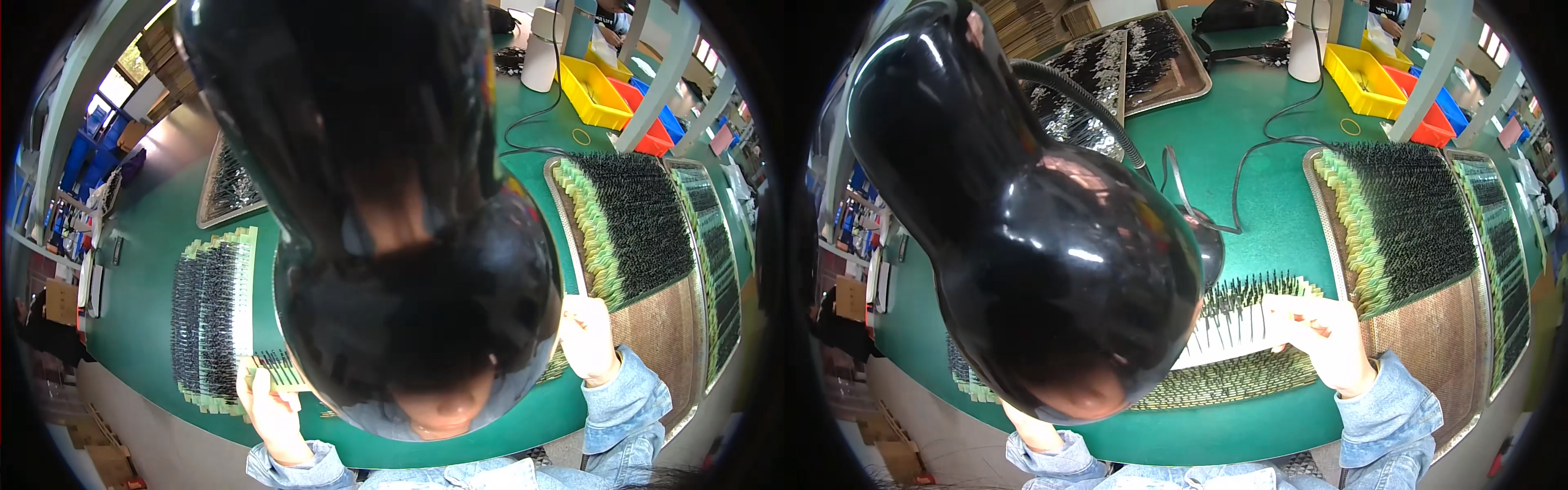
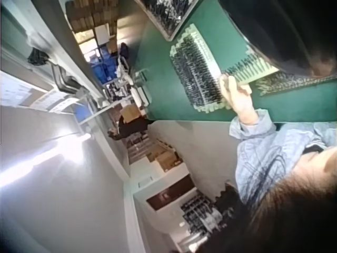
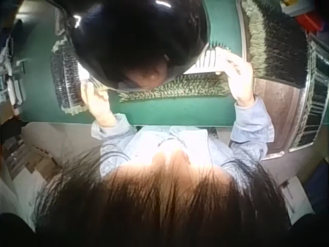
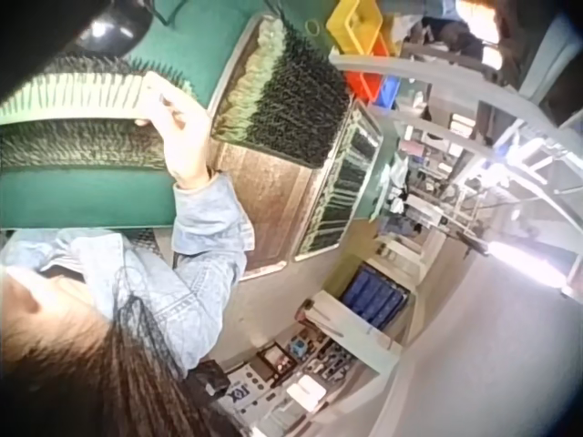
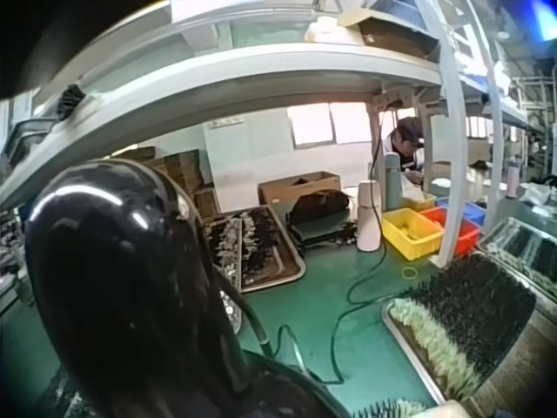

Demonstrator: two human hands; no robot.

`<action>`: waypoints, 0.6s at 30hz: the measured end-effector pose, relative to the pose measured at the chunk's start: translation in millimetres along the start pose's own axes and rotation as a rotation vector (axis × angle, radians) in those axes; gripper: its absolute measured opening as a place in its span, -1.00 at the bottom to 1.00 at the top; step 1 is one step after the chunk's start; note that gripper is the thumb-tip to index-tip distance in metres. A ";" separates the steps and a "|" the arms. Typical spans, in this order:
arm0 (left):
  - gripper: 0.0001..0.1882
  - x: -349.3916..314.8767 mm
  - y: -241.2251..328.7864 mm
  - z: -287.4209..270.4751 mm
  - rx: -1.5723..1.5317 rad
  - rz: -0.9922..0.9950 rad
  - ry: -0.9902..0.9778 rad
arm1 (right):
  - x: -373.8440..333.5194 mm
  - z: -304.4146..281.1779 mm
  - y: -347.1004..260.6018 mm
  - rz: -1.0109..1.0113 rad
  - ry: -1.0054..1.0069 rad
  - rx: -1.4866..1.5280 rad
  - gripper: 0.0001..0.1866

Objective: The person positions a desk lamp over the table, moves eyelash strips from a tray to the surface, and handles individual lash fibers by hand. The person then lifts and turns each strip of eyelashes under the lamp light.

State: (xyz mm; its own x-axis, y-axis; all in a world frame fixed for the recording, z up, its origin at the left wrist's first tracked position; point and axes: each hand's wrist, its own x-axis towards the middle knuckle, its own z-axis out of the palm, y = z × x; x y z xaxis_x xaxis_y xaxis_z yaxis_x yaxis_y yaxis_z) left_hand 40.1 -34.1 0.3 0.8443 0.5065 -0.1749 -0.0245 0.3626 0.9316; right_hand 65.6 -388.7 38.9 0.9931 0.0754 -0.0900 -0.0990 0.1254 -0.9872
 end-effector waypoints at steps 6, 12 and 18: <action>-0.95 -9.5 1.4 21.6 -0.012 -0.003 -0.166 | 13.8 -4.3 0.4 -0.026 0.212 -0.189 -0.73; -0.97 -28.1 25.3 64.5 0.119 0.034 -0.305 | 20.0 -37.3 16.2 -0.120 0.306 -0.313 -0.75; -0.89 -42.1 20.7 70.0 0.221 0.094 -0.381 | 35.3 -48.1 30.8 -0.339 0.235 -0.889 -0.61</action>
State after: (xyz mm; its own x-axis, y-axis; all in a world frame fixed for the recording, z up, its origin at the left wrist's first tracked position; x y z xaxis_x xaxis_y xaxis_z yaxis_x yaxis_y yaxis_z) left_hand 41.6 -102.6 49.2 0.9817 0.1903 0.0047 -0.0303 0.1317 0.9908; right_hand 100.7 -429.7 -1.1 0.9571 -0.0379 0.2874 0.1816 -0.6943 -0.6963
